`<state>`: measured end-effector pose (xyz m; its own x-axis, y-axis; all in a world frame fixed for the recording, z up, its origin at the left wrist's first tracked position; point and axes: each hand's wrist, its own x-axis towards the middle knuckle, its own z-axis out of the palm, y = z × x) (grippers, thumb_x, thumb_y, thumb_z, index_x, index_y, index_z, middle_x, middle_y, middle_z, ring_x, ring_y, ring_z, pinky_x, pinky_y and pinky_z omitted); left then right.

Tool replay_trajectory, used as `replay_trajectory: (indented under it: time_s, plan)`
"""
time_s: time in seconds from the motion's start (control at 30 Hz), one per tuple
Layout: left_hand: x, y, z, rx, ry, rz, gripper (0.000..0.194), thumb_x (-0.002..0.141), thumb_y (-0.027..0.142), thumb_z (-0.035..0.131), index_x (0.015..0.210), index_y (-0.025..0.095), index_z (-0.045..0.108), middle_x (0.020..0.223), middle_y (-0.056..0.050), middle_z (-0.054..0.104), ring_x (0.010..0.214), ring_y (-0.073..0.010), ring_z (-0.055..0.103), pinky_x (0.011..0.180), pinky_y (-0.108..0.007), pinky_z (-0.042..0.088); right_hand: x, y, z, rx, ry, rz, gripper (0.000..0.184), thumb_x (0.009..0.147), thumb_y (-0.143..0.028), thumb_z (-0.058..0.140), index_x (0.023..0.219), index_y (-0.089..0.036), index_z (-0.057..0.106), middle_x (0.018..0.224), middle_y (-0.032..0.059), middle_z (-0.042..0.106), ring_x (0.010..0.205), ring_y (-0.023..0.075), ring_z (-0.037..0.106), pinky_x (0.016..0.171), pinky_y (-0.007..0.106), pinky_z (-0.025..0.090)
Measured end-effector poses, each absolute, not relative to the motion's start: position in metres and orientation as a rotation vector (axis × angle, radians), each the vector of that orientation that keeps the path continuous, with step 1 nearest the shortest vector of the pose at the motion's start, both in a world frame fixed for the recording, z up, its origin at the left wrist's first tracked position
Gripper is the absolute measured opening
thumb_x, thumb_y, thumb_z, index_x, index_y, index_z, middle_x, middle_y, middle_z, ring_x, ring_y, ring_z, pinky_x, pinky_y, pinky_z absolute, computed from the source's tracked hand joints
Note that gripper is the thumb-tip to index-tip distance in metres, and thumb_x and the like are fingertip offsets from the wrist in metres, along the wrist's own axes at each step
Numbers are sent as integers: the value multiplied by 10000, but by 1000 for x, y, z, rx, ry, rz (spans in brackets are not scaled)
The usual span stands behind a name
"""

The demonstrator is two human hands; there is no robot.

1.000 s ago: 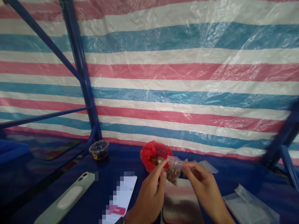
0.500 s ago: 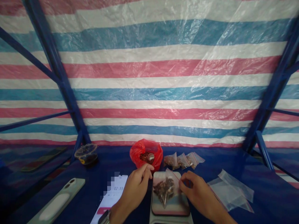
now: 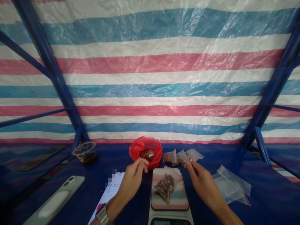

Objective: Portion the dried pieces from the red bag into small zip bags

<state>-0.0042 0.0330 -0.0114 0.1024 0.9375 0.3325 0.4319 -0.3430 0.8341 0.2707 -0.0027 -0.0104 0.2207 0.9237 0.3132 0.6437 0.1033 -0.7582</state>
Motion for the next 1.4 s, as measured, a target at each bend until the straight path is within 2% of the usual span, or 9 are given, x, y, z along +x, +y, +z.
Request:
replay_trajectory:
  time_s: [0.2, 0.53, 0.67, 0.83, 0.97, 1.1, 1.2, 1.3, 1.4]
  plan:
    - [-5, 35, -16, 1814, 1303, 1228, 345, 1030, 349, 389, 871, 222, 669, 728, -3, 680, 707, -199, 663, 688, -276, 447, 267, -2, -8, -1615, -1495, 361, 420, 864, -618, 478, 741, -262, 665, 826, 92, 817, 847, 329, 785, 723, 337, 598]
    - [-5, 35, -15, 1806, 1284, 1244, 346, 1019, 353, 422, 851, 215, 691, 692, -4, 701, 668, -196, 662, 663, -274, 449, 261, -2, -16, -1520, -1627, 453, 408, 921, -566, 497, 866, -260, 762, 917, 80, 817, 917, 304, 763, 842, 352, 592]
    - [-4, 33, -12, 1811, 1293, 1223, 366, 1029, 358, 415, 865, 215, 709, 720, -13, 715, 687, -199, 668, 666, -280, 447, 256, -1, -20, -1546, -1716, 454, 388, 900, -538, 546, 836, -245, 792, 938, 98, 787, 906, 290, 734, 881, 383, 574]
    - [4, 27, -3, 1908, 1239, 1252, 330, 1029, 360, 470, 930, 227, 755, 941, -54, 752, 918, -232, 673, 851, -330, 474, 246, -2, -13, -1480, -1694, 508, 325, 874, -498, 598, 749, -249, 764, 802, 60, 747, 754, 246, 685, 721, 335, 563]
    - [17, 21, -6, 1879, 1140, 1224, 297, 977, 436, 592, 1069, 220, 774, 1060, -86, 738, 1069, -268, 628, 991, -381, 463, 231, -9, -1, -1358, -1613, 697, 351, 908, -555, 603, 841, -241, 743, 768, 30, 750, 724, 230, 697, 662, 283, 562]
    - [29, 21, -11, 1656, 1029, 1079, 385, 938, 527, 618, 965, 185, 794, 957, -78, 745, 923, -243, 630, 855, -338, 477, 221, -13, 4, -1274, -1595, 631, 333, 920, -548, 631, 841, -246, 746, 807, 28, 769, 788, 224, 720, 746, 262, 577]
    - [33, 24, -9, 1481, 906, 1061, 444, 918, 576, 623, 840, 158, 748, 786, -36, 695, 766, -195, 601, 717, -288, 441, 217, -11, -1, -1229, -1496, 661, 319, 884, -560, 691, 970, -257, 747, 852, 27, 781, 755, 215, 733, 709, 270, 594]
    - [34, 25, -7, 1397, 875, 1132, 445, 901, 582, 651, 815, 152, 722, 746, -13, 663, 733, -173, 582, 694, -269, 416, 213, -9, -5, -1175, -1420, 758, 383, 847, -559, 745, 1086, -262, 709, 898, 35, 791, 772, 221, 756, 704, 289, 613]
    - [34, 25, -5, 1380, 873, 1156, 431, 899, 569, 668, 815, 149, 718, 746, -10, 658, 722, -165, 573, 680, -262, 407, 208, -10, -2, -1153, -1378, 777, 374, 837, -563, 757, 1045, -260, 688, 884, 32, 784, 784, 221, 753, 727, 304, 614]
